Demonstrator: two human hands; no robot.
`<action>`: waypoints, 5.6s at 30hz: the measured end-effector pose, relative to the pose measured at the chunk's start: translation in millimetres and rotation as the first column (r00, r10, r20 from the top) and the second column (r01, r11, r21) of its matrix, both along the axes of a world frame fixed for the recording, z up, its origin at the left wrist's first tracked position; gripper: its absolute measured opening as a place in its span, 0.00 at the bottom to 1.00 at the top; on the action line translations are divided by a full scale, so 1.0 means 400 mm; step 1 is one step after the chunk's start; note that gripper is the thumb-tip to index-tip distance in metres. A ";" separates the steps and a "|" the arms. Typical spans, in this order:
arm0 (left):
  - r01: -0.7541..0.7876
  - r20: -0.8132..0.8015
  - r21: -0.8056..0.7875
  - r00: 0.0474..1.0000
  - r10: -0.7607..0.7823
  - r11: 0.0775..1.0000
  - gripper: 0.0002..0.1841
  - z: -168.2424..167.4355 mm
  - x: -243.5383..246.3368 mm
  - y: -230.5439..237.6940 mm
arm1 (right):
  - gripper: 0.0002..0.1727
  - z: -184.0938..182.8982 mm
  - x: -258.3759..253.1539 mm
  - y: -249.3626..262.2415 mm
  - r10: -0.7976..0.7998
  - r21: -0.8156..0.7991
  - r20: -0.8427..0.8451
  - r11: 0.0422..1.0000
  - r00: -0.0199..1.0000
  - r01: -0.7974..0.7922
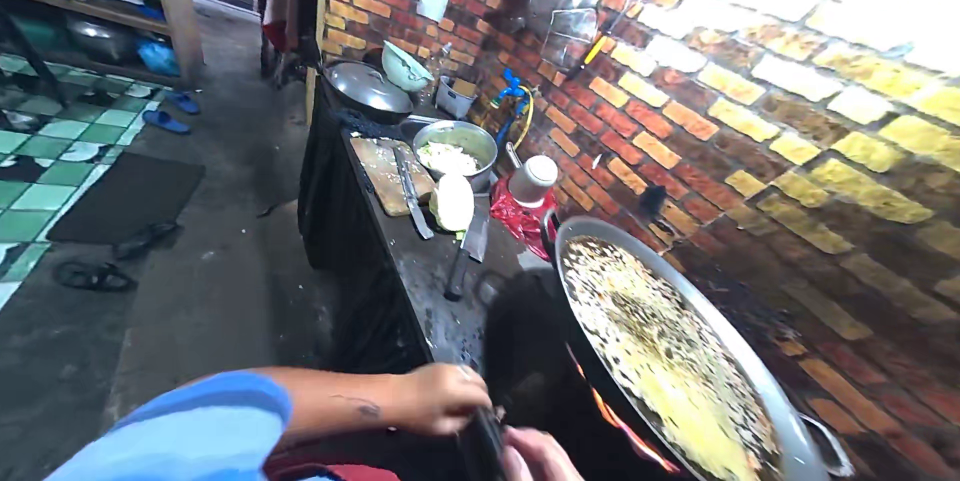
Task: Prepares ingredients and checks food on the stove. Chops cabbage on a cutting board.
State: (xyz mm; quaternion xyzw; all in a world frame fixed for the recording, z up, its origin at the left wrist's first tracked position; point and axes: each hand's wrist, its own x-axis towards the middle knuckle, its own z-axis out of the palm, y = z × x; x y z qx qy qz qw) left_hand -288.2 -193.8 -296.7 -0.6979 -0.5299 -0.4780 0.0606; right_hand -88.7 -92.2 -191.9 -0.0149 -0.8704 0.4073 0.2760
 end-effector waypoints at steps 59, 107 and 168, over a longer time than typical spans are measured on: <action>0.064 -0.433 -0.373 0.870 -0.235 0.925 0.32 0.035 -1.753 -0.258 | 0.17 -0.147 -1.482 -0.260 -0.461 -0.091 0.359 0.848 0.812 0.522; -0.377 -0.062 -0.510 0.912 0.405 0.773 0.46 0.101 -1.652 -0.176 | 0.19 -0.088 -1.737 -0.234 -0.363 0.310 0.913 0.913 0.185 0.266; -0.216 -0.337 -0.766 0.937 -0.091 0.606 0.20 0.195 -1.750 -0.207 | 0.36 -0.127 -1.560 -0.524 -0.631 0.166 0.532 0.732 0.565 0.661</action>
